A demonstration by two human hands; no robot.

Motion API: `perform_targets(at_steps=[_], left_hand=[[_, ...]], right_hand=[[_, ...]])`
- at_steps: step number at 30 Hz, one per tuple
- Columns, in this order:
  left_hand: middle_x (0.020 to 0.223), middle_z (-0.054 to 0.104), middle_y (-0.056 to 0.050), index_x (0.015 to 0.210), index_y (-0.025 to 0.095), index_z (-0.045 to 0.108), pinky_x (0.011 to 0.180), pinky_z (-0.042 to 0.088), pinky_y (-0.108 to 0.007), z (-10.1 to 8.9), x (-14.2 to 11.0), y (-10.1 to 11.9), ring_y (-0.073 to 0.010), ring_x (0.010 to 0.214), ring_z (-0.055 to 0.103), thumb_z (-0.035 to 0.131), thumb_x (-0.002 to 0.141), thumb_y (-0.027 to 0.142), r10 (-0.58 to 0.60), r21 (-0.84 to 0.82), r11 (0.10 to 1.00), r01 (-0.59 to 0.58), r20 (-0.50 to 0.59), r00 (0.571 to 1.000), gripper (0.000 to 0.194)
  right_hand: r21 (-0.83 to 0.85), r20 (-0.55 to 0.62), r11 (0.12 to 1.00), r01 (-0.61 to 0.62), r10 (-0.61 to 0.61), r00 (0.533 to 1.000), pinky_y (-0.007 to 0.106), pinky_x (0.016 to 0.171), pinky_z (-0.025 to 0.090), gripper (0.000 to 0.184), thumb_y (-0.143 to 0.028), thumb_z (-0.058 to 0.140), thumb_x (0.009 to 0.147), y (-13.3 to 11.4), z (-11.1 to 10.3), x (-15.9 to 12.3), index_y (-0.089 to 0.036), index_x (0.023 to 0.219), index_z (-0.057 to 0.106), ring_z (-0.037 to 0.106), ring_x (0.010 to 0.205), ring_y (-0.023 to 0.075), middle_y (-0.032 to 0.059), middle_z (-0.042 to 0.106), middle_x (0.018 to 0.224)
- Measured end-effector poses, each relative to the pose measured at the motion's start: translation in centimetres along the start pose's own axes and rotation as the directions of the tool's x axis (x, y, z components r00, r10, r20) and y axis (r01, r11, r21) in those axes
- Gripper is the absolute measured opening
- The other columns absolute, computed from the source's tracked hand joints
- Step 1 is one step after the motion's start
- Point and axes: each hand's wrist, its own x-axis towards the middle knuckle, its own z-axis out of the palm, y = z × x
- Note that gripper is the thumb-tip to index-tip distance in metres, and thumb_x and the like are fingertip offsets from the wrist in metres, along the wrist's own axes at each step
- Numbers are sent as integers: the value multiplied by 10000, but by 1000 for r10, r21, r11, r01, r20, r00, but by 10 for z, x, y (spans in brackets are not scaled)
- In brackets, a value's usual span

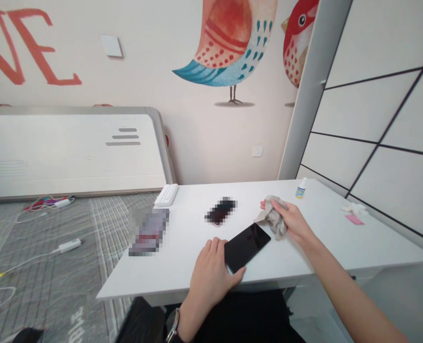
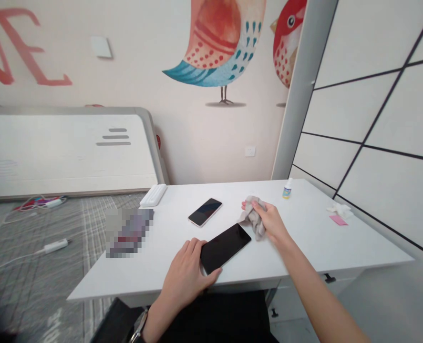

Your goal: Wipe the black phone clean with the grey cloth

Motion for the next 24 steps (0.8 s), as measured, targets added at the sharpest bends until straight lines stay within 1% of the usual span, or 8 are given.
perform_targets(at_steps=[3, 5, 8, 12, 16, 19, 21, 24], left_hand=[[1117, 593, -78, 1187, 205, 561, 950, 471, -451, 0, 0, -2, -297, 1055, 571, 727, 777, 471, 25, 1, 1000, -25, -16, 1000, 516], [1124, 587, -78, 1203, 204, 557, 949, 471, -446, 0, 0, -2, -294, 1059, 568, 724, 788, 467, 28, -3, 1000, -28, -13, 1000, 519], [1129, 583, -83, 1204, 193, 559, 956, 471, -449, -1, 0, -1, -296, 1063, 564, 727, 791, 470, 26, -8, 1000, -26, 6, 1000, 525], [1132, 571, -91, 1144, 182, 573, 942, 480, -454, -2, -1, 2, -303, 1061, 559, 734, 784, 480, 7, -1, 1000, -7, 16, 1000, 494], [1134, 561, -84, 1159, 185, 571, 945, 480, -448, 1, -2, 0, -293, 1063, 554, 745, 780, 478, 10, -19, 1000, -10, 11, 1000, 510], [1126, 564, -81, 1198, 193, 566, 948, 477, -449, 2, -1, -2, -291, 1060, 560, 745, 780, 509, 18, -30, 999, -17, 4, 1000, 554], [1125, 561, -88, 1211, 187, 563, 944, 481, -447, 3, 0, -1, -293, 1058, 566, 725, 794, 535, 18, -25, 1000, -18, -2, 1000, 567], [1074, 555, -91, 1113, 162, 590, 905, 501, -426, 2, 0, 0, -282, 1008, 582, 694, 821, 507, 2, -5, 1000, -2, 17, 1000, 464]], right_hand=[[-140, -54, 989, 48, -56, 997, 354, 695, 612, 495, -654, 827, 691, -6, 0, 9, -177, 665, 696, 725, 832, 303, 81, 728, 677], [-208, -56, 974, 89, -102, 993, 357, 716, 604, 559, -738, 758, 712, -12, 7, 9, -192, 622, 680, 715, 884, 313, 78, 711, 658], [-255, 72, 959, 125, -110, 991, 374, 839, 587, 615, -798, 672, 752, -18, 29, -9, -203, 864, 779, 679, 1084, 318, 97, 769, 953], [-368, 388, 899, 237, -83, 918, 457, 1004, 524, 611, -718, 465, 954, -13, 44, -47, -257, 1289, 689, 589, 1275, 306, 102, 596, 1430], [-651, 580, 616, 444, 26, 814, 506, 1221, 275, 576, -621, 437, 1011, 14, 29, -65, -245, 1421, 584, 441, 1425, 285, 83, 525, 1504], [-814, 534, 330, 479, 96, 840, 576, 1239, 184, 692, -629, 442, 1003, 30, 21, -75, -226, 1561, 366, 282, 1509, 311, 95, 336, 1615], [-824, 541, 253, 508, 82, 837, 584, 1242, 163, 787, -670, 476, 972, 32, 22, -85, -215, 1587, 293, 235, 1523, 321, 99, 267, 1639], [-663, 734, 347, 663, 128, 667, 520, 1265, 140, 887, -717, 561, 907, 28, 27, -99, -266, 1601, 242, 247, 1522, 299, 62, 263, 1643]])
